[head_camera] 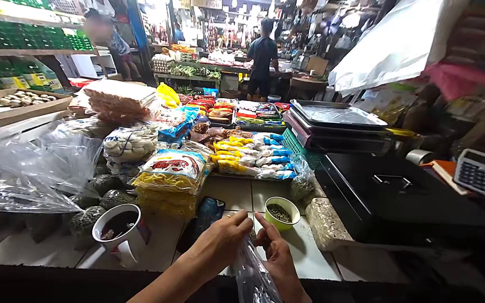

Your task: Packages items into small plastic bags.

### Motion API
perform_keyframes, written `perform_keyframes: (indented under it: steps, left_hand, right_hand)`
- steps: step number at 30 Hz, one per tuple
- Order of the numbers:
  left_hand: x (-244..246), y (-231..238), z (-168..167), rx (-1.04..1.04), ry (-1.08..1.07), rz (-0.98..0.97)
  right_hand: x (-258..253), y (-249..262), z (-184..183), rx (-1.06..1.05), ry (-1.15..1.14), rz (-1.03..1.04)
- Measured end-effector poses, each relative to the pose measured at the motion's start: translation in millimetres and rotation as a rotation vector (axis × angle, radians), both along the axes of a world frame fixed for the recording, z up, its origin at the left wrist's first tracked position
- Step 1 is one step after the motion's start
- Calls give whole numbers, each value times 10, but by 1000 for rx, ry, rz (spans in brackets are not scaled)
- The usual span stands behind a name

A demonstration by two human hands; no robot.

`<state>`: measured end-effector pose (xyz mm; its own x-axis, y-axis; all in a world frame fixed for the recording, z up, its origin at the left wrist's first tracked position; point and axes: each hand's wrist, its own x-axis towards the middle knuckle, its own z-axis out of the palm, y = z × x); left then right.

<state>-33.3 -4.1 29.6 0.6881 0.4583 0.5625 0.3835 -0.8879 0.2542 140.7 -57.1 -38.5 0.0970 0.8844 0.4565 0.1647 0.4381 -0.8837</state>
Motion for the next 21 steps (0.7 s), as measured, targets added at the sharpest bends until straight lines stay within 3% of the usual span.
perform_keyframes:
  steps: [4,7,10,13,15,17,21]
  left_hand:
    - [64,53,-123,-70,61,-116]
    - [17,90,-140,-103,46,-157]
    - [12,80,-196,225,43,12]
    - [45,43,-190,464,72,258]
    - [35,30,-185,396,53,310]
    - [-15,46,-214,251,17,285]
    - [-71,39,-214,60,-9,321]
  right_hand:
    - [-136,150,-221,126,-103,-183]
    - [-130,236,-277,267,-151,-130]
    - [-130,314,-254,285,-109,53]
    - [-281,346,-211,190,-54,-90]
    - [-402,339,-131,-12,139,-147]
    - [-415,302,-64,-148,311,-30]
    - [-285,206,-139,19,222,256]
